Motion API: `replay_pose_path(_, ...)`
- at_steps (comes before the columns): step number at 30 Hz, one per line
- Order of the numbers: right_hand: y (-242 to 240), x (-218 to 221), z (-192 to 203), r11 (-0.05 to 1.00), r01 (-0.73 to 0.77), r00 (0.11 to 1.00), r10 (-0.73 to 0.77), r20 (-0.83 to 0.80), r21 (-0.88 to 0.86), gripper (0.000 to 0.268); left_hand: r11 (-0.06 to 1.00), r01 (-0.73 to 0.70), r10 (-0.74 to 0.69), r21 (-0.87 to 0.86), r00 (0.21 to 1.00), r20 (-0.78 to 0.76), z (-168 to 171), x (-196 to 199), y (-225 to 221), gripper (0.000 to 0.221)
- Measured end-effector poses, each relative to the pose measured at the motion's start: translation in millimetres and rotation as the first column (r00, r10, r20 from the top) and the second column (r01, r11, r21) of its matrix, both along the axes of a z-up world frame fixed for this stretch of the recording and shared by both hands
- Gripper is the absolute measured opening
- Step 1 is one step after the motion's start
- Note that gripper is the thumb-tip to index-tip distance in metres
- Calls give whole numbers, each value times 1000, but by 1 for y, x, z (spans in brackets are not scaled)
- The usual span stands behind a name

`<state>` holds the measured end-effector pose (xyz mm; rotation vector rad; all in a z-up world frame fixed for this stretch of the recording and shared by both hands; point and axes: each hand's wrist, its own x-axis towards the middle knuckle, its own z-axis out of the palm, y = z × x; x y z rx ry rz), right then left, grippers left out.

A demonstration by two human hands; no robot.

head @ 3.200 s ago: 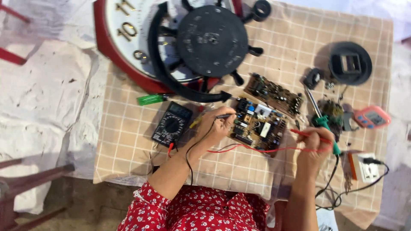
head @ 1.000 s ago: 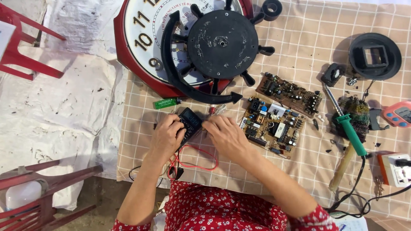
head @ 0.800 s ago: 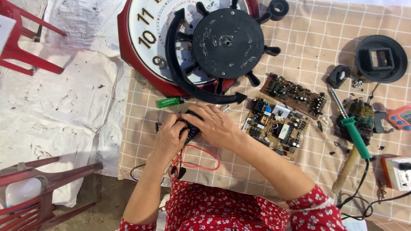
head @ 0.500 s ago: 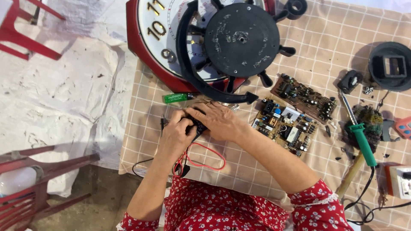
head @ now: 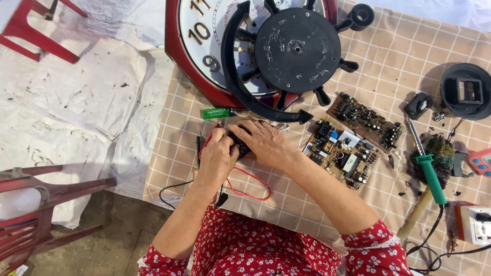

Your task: Testing and repairing electronic circuit boards using a multimeter and soldering iron on a workbench.

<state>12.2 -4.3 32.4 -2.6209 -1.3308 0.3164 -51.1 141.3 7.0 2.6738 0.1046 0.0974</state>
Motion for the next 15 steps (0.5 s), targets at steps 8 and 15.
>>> replay_pose_path(8,-116,-29,88,859,333,918,-389,72,388,57,996,29,-56,81,931,360,12,-29,12,28)
replay_pose_path(15,-225,-110,30,711,605,793,-579,-190,359,36,983,24,-15,181,998,-55,28,-34,5,83)
